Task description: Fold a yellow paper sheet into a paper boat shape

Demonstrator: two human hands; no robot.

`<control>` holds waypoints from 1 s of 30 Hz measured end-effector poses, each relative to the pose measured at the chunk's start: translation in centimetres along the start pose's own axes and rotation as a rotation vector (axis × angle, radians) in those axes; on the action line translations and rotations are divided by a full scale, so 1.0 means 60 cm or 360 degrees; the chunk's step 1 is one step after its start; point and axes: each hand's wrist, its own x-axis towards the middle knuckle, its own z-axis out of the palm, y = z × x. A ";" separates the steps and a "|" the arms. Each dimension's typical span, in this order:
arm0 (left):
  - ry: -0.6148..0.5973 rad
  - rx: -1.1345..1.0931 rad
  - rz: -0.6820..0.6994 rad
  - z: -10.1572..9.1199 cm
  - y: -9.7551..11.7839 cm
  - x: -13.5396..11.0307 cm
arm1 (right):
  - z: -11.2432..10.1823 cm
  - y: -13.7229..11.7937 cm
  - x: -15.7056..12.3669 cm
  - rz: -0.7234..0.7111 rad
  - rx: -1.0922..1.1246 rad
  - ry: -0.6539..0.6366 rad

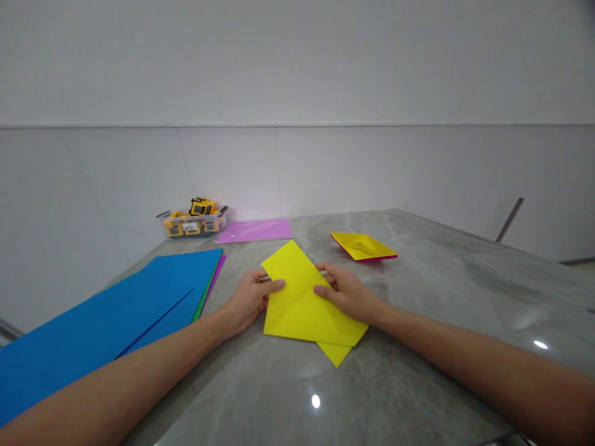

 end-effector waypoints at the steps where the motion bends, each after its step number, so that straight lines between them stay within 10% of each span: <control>1: -0.0046 0.0002 0.0026 -0.001 0.000 -0.002 | -0.004 0.001 0.001 -0.0070 -0.0163 0.0044; 7: -0.0342 0.0247 0.0334 0.010 -0.003 -0.014 | -0.035 -0.005 0.009 -0.0736 -0.0655 0.0639; 14: 0.0103 -0.0084 0.0271 0.004 0.006 -0.002 | -0.041 -0.029 -0.012 -0.1525 -0.0884 0.0831; 21: -0.0150 -0.0123 -0.0023 -0.008 0.010 -0.004 | -0.023 -0.002 0.005 -0.1249 -0.0902 0.0572; 30: 0.0151 0.0058 0.0454 0.015 0.010 -0.006 | -0.016 -0.011 -0.001 -0.0274 0.0161 -0.0049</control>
